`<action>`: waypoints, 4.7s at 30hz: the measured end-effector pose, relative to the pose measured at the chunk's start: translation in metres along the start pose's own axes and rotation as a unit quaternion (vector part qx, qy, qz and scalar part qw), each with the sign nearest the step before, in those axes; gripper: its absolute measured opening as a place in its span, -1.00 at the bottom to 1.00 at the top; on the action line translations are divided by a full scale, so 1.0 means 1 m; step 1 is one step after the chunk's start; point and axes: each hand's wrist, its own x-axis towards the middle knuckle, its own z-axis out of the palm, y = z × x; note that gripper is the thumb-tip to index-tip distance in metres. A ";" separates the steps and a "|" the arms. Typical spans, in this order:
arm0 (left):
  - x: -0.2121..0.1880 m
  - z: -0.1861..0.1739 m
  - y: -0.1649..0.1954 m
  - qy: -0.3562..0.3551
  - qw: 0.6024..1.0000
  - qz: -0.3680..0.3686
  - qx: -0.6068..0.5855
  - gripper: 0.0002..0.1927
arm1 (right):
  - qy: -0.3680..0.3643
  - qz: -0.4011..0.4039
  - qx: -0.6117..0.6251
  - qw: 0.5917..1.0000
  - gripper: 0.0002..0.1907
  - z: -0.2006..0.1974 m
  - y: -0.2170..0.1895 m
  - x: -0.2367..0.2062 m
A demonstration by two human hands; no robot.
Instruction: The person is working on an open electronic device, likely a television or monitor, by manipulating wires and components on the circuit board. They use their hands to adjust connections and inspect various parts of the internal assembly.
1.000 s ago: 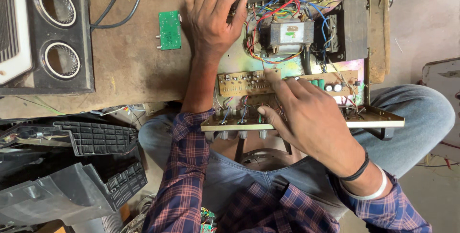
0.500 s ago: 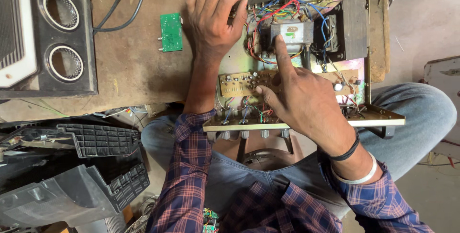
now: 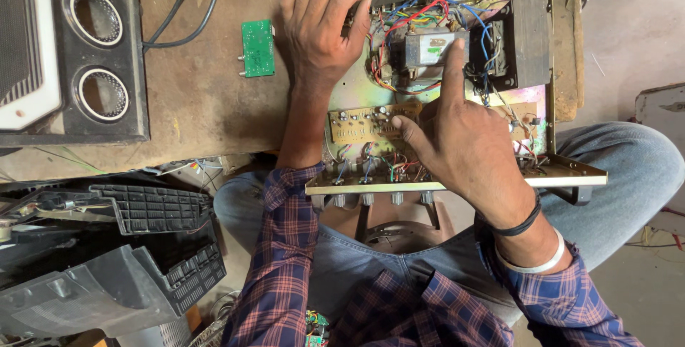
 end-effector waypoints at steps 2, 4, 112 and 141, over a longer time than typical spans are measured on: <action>0.013 0.006 -0.006 -0.001 1.000 -0.004 0.003 -0.81 | -0.002 -0.003 0.010 1.000 0.14 -0.008 -0.001 0.014; 0.023 0.006 -0.018 -0.002 1.000 -0.006 0.000 -0.81 | -0.005 -0.008 0.018 1.000 0.15 -0.014 -0.008 0.030; 0.140 -0.106 -0.127 0.004 1.000 0.004 -0.014 -0.82 | -0.117 -0.214 -0.252 0.937 -0.74 -0.105 -0.111 0.133; 0.108 -0.082 -0.060 0.003 1.000 0.010 -0.017 -0.81 | -0.191 -0.268 -0.074 0.942 -0.62 -0.097 -0.068 0.079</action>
